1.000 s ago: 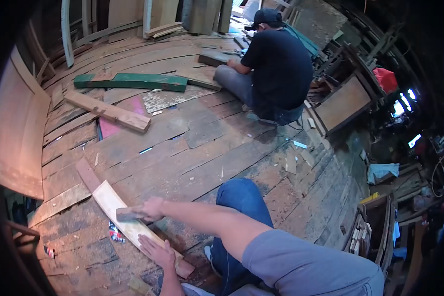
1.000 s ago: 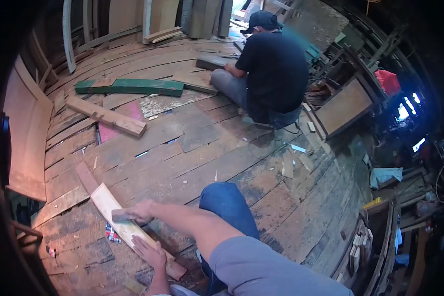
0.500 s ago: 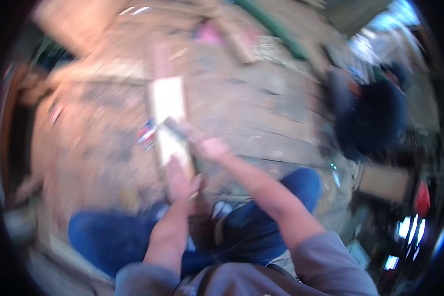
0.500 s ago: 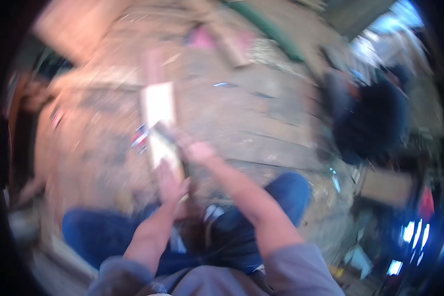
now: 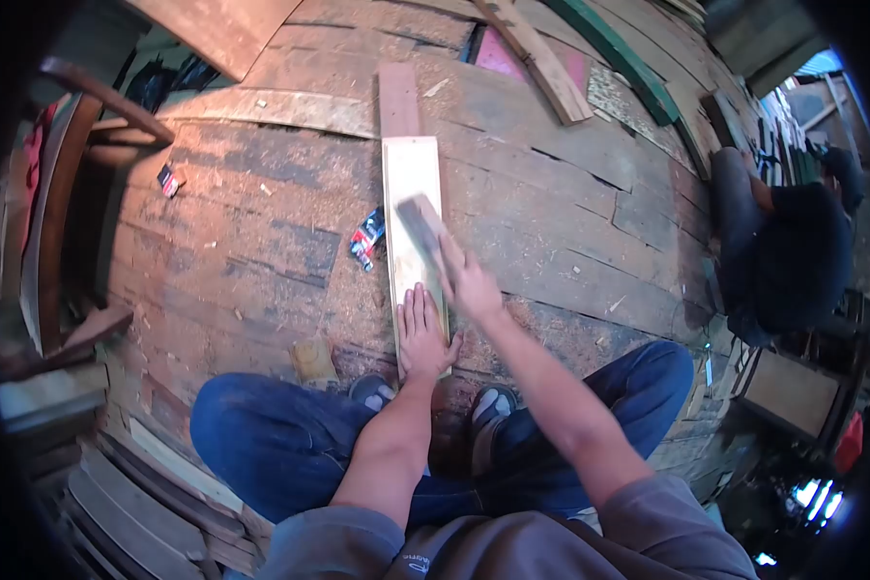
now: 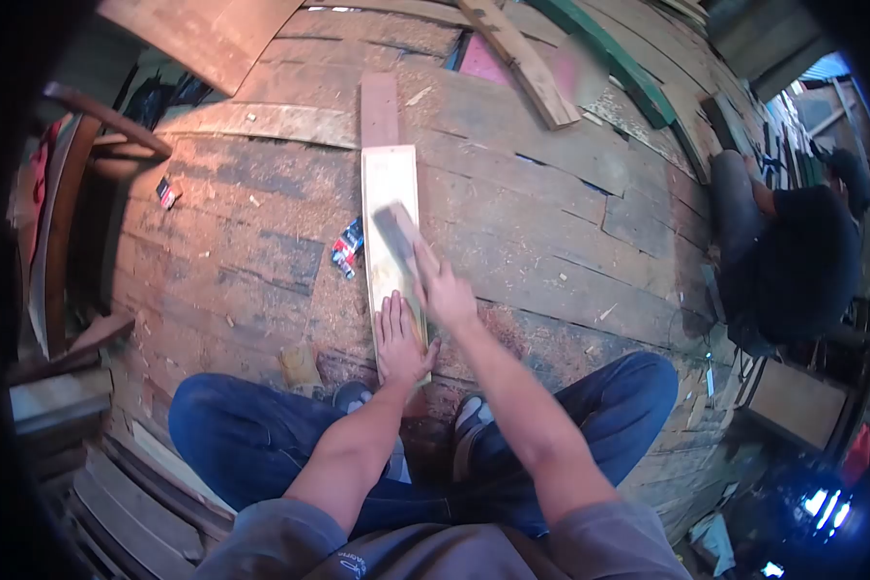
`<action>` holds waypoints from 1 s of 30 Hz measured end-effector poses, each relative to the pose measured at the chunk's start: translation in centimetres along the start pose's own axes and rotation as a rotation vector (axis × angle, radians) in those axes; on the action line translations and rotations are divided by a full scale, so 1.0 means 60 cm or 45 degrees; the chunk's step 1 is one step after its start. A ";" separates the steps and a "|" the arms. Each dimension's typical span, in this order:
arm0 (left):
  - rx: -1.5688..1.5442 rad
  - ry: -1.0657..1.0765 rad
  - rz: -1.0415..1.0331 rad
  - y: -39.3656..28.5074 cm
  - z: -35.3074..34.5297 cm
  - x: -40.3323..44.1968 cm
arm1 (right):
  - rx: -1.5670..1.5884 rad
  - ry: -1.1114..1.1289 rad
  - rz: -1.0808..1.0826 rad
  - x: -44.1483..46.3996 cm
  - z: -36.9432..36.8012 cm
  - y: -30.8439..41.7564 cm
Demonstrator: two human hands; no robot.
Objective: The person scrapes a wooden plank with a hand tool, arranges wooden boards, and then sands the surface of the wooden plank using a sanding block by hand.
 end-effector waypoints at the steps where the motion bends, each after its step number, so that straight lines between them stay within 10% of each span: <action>1: -0.012 -0.005 0.006 0.001 0.003 -0.001 | 0.031 -0.014 -0.013 -0.036 -0.015 -0.001; 14: 0.085 -0.038 0.019 0.004 -0.009 -0.001 | 0.455 0.008 -0.099 0.130 0.052 -0.023; 30: 0.071 -0.125 0.008 0.007 -0.004 -0.005 | 1.682 0.153 -0.587 -0.078 -0.079 -0.047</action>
Point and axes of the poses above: each hand's wrist, its own x-axis towards the middle knuckle, its own z-axis out of the back of the hand, y = z × x, the point moved 9 cm from there along x, towards the middle knuckle, and after that the axes turned 2 degrees about y, right-handed, at the moved point
